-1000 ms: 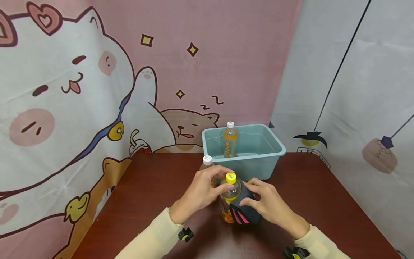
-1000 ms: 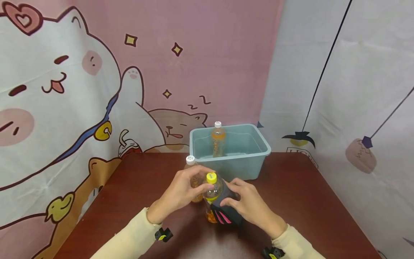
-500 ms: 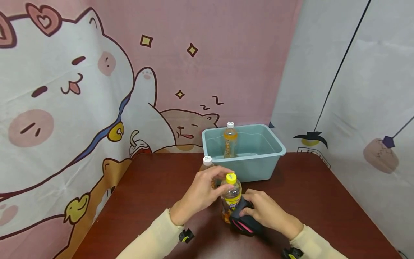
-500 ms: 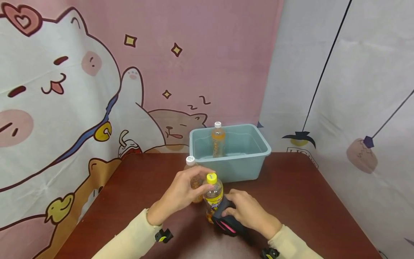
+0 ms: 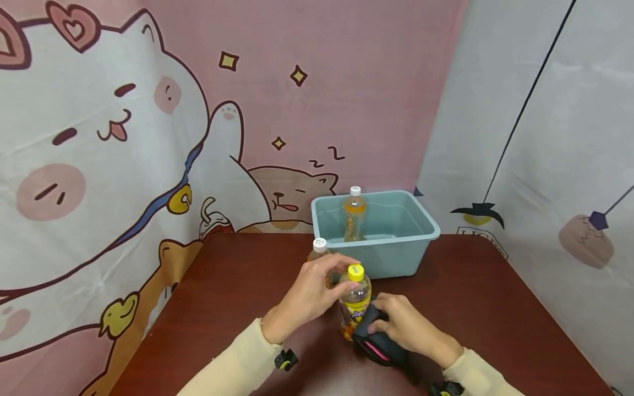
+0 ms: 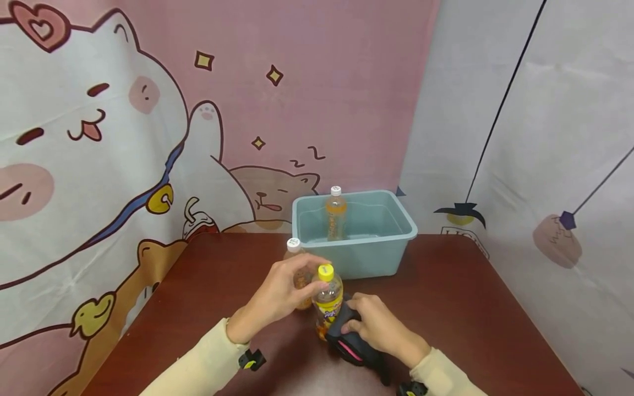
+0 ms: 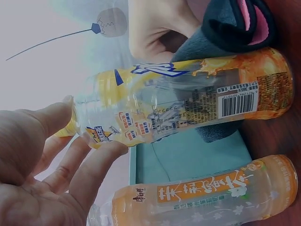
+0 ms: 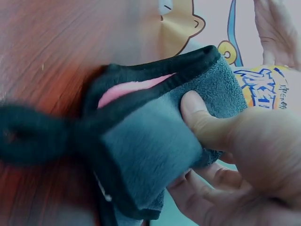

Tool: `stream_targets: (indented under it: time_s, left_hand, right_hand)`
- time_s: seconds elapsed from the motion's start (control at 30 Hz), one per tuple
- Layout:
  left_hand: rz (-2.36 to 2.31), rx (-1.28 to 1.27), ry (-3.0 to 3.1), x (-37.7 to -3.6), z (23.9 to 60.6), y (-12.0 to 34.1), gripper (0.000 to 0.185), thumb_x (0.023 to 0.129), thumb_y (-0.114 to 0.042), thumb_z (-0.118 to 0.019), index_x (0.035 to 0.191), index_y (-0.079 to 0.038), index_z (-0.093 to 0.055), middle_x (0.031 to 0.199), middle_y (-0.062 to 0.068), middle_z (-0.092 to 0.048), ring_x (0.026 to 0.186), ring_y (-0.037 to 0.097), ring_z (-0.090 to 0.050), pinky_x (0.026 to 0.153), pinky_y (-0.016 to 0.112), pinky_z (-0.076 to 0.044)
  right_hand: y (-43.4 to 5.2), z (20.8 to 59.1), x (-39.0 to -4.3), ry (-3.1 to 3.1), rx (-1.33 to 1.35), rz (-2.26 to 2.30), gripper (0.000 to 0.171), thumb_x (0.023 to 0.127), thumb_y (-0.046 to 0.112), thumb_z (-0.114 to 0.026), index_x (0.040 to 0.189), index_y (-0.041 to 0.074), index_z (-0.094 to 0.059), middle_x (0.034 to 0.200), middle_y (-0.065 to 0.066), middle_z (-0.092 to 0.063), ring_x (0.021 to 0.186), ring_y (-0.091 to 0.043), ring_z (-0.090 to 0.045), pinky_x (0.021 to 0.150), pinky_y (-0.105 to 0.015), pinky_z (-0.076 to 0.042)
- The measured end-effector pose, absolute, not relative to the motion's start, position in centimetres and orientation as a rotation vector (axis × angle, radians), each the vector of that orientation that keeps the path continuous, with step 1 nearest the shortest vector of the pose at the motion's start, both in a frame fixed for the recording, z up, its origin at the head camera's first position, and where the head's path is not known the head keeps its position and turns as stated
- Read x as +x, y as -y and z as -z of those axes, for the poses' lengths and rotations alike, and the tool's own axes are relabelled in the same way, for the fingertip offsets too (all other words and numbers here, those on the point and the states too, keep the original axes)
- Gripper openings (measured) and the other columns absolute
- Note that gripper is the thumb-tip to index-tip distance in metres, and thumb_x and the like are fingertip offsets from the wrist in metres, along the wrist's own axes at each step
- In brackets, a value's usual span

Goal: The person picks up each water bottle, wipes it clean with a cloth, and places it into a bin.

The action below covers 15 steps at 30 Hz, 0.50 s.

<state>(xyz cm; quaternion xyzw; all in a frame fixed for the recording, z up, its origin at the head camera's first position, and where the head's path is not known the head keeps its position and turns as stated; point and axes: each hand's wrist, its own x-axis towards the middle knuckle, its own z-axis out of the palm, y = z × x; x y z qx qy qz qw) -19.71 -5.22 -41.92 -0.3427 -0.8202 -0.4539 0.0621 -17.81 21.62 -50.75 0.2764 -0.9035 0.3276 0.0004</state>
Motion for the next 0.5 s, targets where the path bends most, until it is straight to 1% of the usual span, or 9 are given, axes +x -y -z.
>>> stream_targets:
  time_s: [0.1,0.2,0.3,0.4,0.5]
  left_hand:
    - [1.354,-1.042,2.477,-19.7,42.0,5.2,0.044,0.102,-0.02,-0.092,0.144,-0.016,-0.077,0.131,0.001,-0.086,0.112,0.013,-0.083,0.099,0.05,-0.072]
    - [1.323,-1.049,2.465,-19.7,42.0,5.3,0.043,0.103,-0.021,-0.092,0.143,-0.016,-0.078,0.131,0.0,-0.086,0.113,0.012,-0.082,0.098,0.044,-0.072]
    - [1.305,-1.054,2.451,-19.7,42.1,5.3,0.043,0.103,-0.021,-0.092,0.143,-0.016,-0.078,0.13,0.0,-0.086,0.112,0.013,-0.082,0.096,0.04,-0.071]
    - [1.303,-1.056,2.438,-19.7,42.2,5.3,0.043,0.103,-0.021,-0.092,0.144,-0.017,-0.078,0.13,0.001,-0.085,0.112,0.014,-0.082,0.095,0.036,-0.07]
    - [1.315,-1.052,2.437,-19.8,42.3,5.4,0.043,0.104,-0.021,-0.091,0.145,-0.018,-0.078,0.131,0.001,-0.085,0.113,0.015,-0.082,0.096,0.037,-0.071]
  right_hand:
    - [-21.6,50.5,-17.6,2.822,0.83,-1.055,0.015,0.096,0.022,-0.096,0.107,0.022,-0.085,0.095,0.013,-0.07,0.08,0.006,-0.058,0.067,-0.02,-0.053]
    - [-21.7,50.2,-17.6,2.789,0.807,-1.056,0.021,0.096,0.024,-0.096,0.113,0.02,-0.086,0.098,0.014,-0.072,0.08,0.006,-0.058,0.067,-0.021,-0.052]
    - [-21.8,49.8,-17.5,2.75,0.785,-1.079,0.027,0.095,0.022,-0.097,0.119,0.018,-0.087,0.101,0.013,-0.076,0.082,0.006,-0.062,0.068,-0.021,-0.055]
    - [-21.8,49.3,-17.4,2.694,0.761,-1.079,0.03,0.092,0.018,-0.099,0.119,0.019,-0.087,0.105,0.012,-0.08,0.085,0.006,-0.068,0.071,-0.022,-0.059]
    - [-21.8,48.9,-17.3,2.63,0.733,-1.061,0.035,0.089,0.015,-0.101,0.12,0.021,-0.087,0.108,0.013,-0.082,0.089,0.005,-0.07,0.073,-0.023,-0.061]
